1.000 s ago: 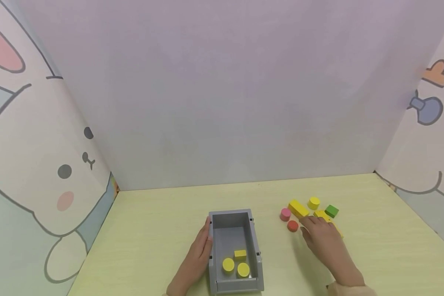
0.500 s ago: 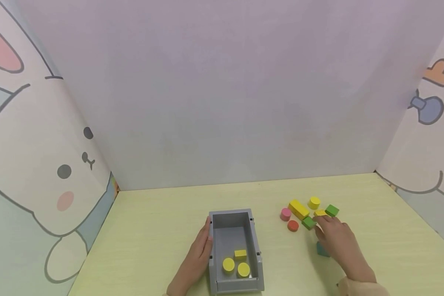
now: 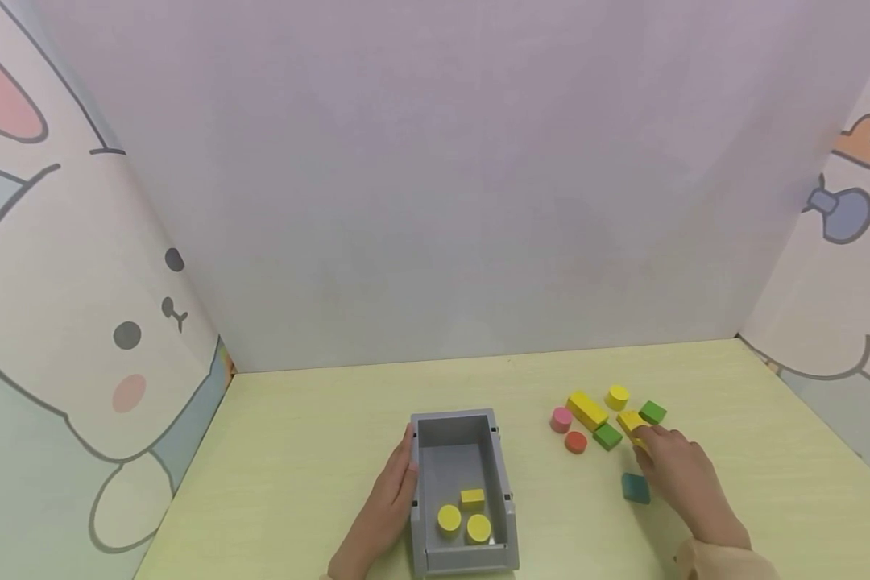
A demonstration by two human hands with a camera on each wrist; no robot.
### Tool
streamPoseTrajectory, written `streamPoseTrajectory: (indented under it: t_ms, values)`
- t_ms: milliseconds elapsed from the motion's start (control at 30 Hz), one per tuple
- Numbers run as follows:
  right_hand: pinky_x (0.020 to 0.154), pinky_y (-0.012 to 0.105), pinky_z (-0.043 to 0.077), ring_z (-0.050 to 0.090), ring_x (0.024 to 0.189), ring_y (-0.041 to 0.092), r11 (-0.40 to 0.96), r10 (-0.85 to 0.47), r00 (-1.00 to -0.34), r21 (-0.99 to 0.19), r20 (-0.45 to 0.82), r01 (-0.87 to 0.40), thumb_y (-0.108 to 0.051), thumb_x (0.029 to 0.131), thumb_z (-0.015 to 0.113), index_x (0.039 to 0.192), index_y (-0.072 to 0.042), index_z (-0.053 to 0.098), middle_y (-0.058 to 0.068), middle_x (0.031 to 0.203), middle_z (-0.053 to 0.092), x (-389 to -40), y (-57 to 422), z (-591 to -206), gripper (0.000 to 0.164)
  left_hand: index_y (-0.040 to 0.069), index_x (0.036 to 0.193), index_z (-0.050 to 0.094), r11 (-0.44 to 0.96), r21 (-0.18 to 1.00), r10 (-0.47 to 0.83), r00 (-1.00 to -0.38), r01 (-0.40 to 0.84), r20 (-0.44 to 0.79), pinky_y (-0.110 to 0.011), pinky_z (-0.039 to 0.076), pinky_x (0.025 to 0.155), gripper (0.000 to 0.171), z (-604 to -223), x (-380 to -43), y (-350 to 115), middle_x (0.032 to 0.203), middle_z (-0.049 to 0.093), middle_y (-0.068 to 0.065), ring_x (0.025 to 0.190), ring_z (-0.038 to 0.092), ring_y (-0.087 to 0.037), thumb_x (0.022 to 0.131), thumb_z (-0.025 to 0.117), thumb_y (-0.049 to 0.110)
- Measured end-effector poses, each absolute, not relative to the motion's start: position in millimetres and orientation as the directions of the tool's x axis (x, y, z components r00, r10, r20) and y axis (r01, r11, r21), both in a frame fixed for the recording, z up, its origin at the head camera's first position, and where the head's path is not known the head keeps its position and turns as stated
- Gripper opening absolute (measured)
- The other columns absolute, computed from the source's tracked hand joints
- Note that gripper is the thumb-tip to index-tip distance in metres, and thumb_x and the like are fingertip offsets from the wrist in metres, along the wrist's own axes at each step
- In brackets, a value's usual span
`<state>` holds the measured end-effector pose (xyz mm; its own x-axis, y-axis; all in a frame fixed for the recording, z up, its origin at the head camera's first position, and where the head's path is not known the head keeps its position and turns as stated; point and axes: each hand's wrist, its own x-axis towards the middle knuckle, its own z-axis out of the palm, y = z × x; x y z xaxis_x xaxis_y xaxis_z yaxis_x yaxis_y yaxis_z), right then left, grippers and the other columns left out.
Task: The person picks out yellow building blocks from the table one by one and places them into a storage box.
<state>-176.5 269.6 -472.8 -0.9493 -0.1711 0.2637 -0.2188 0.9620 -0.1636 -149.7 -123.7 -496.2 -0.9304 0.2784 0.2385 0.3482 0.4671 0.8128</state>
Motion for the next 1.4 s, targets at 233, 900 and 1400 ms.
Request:
streamPoseTrajectory:
  t_ms: [233,900,1400]
  values:
    - [0.055,0.052,0.052,0.059,0.074,0.038,0.964,-0.146,-0.966,-0.188,0.213,-0.188,-0.002,0.076,0.064,0.096,0.004,0.063,0.023,0.09,0.066,-181,280,-478,0.021,0.011,0.147,0.008,0.463,0.812,0.283,-0.927,0.356,0.246,-0.052,0.022,0.111,0.052,-496,-150,-123,0.153,0.014,-0.011,0.137,0.013,-0.023,0.102,0.024,0.03]
    - [0.059,0.058,0.05,0.057,0.078,0.043,0.971,-0.093,-0.991,-0.212,0.098,-0.112,-0.003,0.076,0.066,0.1,0.007,0.058,0.028,0.092,0.061,-188,286,-480,0.027,0.01,0.147,0.009,0.453,0.808,0.285,-0.92,0.376,0.268,-0.05,0.022,0.111,0.051,-496,-150,-124,0.153,0.014,-0.009,0.137,0.013,-0.02,0.102,0.026,0.028]
    - [0.071,0.057,0.052,0.057,0.081,0.041,0.959,-0.093,-0.995,-0.264,0.036,-0.1,0.001,0.075,0.066,0.107,0.013,0.05,0.027,0.09,0.058,-192,285,-483,0.038,0.01,0.147,0.009,0.459,0.814,0.284,-0.927,0.355,0.244,-0.051,0.021,0.111,0.051,-493,-149,-124,0.154,0.014,-0.009,0.137,0.013,-0.021,0.102,0.026,0.027]
